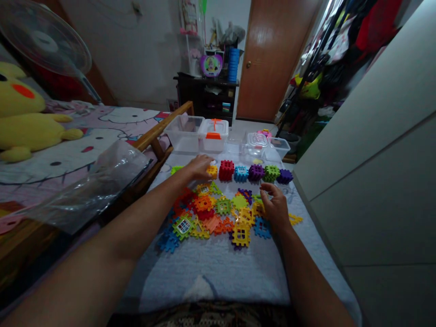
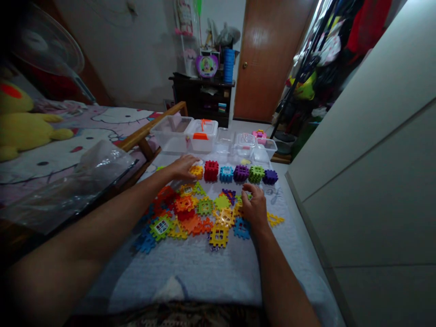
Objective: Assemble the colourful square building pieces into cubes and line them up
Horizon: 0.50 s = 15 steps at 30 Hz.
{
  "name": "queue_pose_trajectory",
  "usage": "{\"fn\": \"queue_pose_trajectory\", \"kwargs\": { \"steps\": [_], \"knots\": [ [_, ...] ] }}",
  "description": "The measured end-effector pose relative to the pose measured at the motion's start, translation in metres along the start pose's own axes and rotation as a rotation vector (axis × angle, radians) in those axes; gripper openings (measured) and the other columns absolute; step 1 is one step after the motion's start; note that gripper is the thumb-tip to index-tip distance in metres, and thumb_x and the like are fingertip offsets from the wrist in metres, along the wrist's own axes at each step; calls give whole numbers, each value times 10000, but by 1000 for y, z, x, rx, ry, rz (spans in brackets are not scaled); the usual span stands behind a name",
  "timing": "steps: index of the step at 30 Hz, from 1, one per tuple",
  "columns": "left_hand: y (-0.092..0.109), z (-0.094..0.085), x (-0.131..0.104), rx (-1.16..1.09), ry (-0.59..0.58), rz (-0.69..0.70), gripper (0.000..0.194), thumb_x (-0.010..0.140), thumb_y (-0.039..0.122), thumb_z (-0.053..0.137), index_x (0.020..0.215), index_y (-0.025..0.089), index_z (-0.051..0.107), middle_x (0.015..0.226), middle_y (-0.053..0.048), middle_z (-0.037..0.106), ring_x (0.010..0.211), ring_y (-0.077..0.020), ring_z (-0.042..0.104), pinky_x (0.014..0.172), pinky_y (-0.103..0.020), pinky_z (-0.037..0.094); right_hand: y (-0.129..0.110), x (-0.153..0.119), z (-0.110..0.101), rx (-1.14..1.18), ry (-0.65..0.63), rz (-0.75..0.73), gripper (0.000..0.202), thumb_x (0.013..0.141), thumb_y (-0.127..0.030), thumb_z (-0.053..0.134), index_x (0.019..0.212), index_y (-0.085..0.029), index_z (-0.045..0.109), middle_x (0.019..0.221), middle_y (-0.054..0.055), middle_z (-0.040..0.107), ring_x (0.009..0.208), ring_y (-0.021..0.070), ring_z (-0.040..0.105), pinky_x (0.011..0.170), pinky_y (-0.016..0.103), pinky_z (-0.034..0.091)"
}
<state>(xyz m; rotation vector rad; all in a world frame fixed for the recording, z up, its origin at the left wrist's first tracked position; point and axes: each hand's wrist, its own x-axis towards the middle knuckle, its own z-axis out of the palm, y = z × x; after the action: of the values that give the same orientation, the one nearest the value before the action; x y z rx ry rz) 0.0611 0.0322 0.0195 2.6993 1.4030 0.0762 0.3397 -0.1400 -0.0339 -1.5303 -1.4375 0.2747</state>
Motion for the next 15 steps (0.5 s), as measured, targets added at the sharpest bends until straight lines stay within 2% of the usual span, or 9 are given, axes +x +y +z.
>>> {"fn": "queue_pose_trajectory", "kwargs": {
  "steps": [2,4,7,9,12,15],
  "knots": [
    [6,-6,-11,31,77,27,726,687,392,737,1340,150,531,1372,-149,562,1287,-316,480,1105,-417,352,-1,0,-2,0,-7,14,243,822,-313,532,982,-205,680,982,88,717,932,253,626,870,434,485],
    [18,-11,-29,2,191,71,676,740,370,707,1346,139,519,1383,-159,540,1308,-309,451,1138,-431,311,-2,1,-4,-2,-29,29,258,801,-275,508,978,-200,681,974,87,714,909,246,625,847,419,490],
    [48,-14,-67,-98,307,162,568,791,332,681,1314,164,534,1351,-148,544,1294,-296,453,1129,-441,326,-2,2,-9,-3,-91,21,272,757,-237,487,939,-199,685,951,79,705,839,224,622,797,388,499],
    [72,-10,-95,-165,274,254,446,831,340,665,1247,210,568,1284,-118,583,1245,-287,492,1097,-459,363,-3,3,-11,-10,-156,-3,247,741,-233,492,892,-205,685,914,62,699,790,207,611,766,368,498],
    [106,3,-127,-206,145,403,278,858,339,659,1108,225,617,1181,-89,624,1158,-264,544,1041,-435,416,-8,3,-14,-21,-291,-56,165,745,-237,520,809,-212,670,829,35,674,765,195,598,751,349,483],
    [127,18,-143,-210,109,437,386,808,396,726,1131,222,606,1204,-92,622,1185,-286,527,1071,-461,391,-16,0,-15,-48,-410,-156,110,793,-257,564,783,-211,664,826,37,647,831,208,591,809,365,457]
  ]
}}
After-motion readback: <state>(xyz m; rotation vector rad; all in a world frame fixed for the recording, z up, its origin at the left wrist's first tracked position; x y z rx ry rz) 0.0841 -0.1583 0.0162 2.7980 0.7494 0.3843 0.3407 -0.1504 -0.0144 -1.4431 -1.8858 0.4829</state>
